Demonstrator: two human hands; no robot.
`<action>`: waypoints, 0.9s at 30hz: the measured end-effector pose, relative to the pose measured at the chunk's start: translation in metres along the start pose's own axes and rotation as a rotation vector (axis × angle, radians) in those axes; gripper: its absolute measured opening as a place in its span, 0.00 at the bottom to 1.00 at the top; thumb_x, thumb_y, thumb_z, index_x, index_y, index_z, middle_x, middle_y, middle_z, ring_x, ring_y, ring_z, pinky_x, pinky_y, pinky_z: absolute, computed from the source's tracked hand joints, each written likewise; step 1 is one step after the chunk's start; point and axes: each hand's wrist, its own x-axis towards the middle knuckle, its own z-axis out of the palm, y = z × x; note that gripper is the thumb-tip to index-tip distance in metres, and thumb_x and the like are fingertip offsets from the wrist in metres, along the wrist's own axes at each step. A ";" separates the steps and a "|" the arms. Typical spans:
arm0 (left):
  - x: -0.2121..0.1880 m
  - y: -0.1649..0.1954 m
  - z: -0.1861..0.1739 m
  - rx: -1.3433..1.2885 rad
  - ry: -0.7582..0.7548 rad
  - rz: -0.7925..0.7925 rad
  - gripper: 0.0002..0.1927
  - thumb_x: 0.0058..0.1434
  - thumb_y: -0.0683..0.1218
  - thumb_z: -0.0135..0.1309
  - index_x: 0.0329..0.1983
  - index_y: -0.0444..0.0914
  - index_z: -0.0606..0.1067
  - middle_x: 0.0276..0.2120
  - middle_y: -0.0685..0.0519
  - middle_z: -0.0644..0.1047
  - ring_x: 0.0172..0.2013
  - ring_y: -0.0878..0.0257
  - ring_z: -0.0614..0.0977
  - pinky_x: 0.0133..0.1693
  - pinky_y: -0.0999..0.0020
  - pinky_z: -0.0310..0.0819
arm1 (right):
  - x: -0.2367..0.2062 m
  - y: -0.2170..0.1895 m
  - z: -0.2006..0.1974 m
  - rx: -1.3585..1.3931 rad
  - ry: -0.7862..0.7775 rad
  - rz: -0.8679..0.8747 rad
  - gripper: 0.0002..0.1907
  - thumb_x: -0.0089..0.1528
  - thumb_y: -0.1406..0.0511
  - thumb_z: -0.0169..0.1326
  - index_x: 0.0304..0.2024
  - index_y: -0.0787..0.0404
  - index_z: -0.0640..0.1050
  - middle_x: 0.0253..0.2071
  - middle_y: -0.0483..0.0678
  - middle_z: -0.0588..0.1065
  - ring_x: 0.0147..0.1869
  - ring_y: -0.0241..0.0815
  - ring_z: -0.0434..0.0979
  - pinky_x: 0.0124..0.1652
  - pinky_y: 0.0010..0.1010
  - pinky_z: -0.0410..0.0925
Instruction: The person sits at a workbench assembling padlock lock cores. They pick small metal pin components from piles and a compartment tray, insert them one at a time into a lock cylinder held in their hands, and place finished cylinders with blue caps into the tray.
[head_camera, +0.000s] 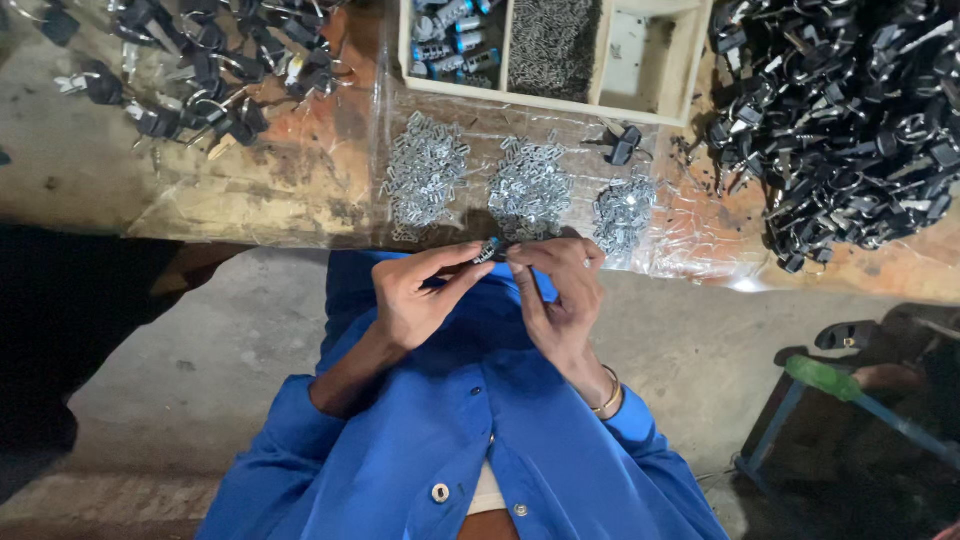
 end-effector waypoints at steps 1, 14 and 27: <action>0.000 -0.001 -0.001 -0.002 -0.001 0.002 0.13 0.58 0.37 0.70 0.45 0.32 0.81 0.43 0.46 0.85 0.38 0.64 0.88 0.40 0.73 0.84 | 0.001 -0.001 0.003 0.022 0.010 0.018 0.10 0.61 0.74 0.65 0.43 0.60 0.79 0.43 0.45 0.81 0.47 0.42 0.80 0.58 0.35 0.58; 0.001 -0.008 -0.021 0.149 -0.041 0.232 0.12 0.58 0.36 0.68 0.45 0.33 0.81 0.46 0.46 0.84 0.41 0.58 0.88 0.41 0.70 0.84 | 0.020 -0.012 -0.001 -0.168 -0.244 -0.019 0.14 0.56 0.63 0.73 0.43 0.49 0.84 0.40 0.40 0.76 0.44 0.36 0.74 0.53 0.35 0.57; -0.015 -0.012 -0.047 -0.170 0.083 -0.053 0.10 0.65 0.33 0.61 0.49 0.28 0.79 0.47 0.42 0.83 0.42 0.59 0.88 0.39 0.72 0.85 | 0.019 -0.017 0.014 -0.273 -0.269 -0.217 0.16 0.57 0.69 0.70 0.45 0.51 0.81 0.47 0.38 0.78 0.52 0.40 0.74 0.60 0.43 0.55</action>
